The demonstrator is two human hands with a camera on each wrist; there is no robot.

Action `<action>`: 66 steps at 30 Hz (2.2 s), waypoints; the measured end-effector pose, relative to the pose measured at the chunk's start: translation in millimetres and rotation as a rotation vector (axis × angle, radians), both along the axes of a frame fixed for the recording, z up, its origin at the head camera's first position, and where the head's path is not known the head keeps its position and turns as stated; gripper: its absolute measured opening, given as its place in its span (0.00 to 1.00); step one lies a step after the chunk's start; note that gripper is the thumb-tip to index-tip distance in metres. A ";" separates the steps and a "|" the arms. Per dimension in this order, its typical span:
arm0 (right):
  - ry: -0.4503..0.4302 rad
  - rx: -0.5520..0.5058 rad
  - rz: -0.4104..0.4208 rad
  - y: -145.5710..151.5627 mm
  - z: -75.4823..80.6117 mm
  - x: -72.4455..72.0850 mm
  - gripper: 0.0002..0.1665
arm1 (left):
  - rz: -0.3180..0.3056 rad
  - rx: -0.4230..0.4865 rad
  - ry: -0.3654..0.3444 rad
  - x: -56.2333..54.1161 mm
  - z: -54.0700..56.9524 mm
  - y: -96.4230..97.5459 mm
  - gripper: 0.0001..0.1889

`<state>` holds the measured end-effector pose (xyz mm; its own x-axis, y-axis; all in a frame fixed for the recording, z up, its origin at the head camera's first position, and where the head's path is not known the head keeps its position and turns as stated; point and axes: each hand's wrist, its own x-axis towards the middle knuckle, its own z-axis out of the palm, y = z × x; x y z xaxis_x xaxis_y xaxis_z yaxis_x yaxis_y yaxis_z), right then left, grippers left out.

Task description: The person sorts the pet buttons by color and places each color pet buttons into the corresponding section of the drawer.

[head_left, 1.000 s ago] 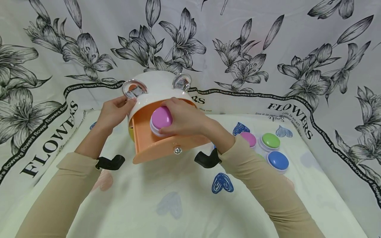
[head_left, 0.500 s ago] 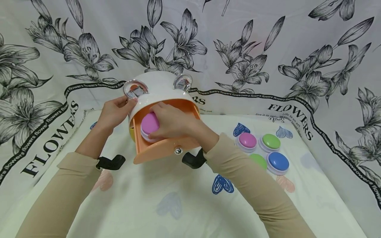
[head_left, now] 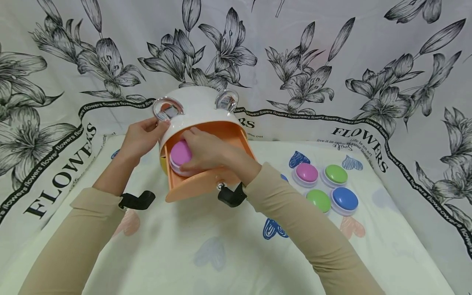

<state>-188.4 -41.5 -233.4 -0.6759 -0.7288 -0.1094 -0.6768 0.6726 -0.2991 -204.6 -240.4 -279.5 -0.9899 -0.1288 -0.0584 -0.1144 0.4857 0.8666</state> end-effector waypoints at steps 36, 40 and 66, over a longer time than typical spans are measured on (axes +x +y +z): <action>0.072 -0.293 -0.051 59.1 23.5 2.0 0.30 | -0.001 0.004 -0.014 -3.0 -2.3 -2.3 0.48; 0.119 -0.351 -0.087 76.2 27.1 -3.1 0.29 | 0.001 -0.002 -0.018 -2.7 -2.1 -1.7 0.47; 0.128 -0.516 -0.486 217.9 -65.8 -67.4 0.34 | -0.008 -0.009 -0.012 -1.1 -1.2 -2.1 0.47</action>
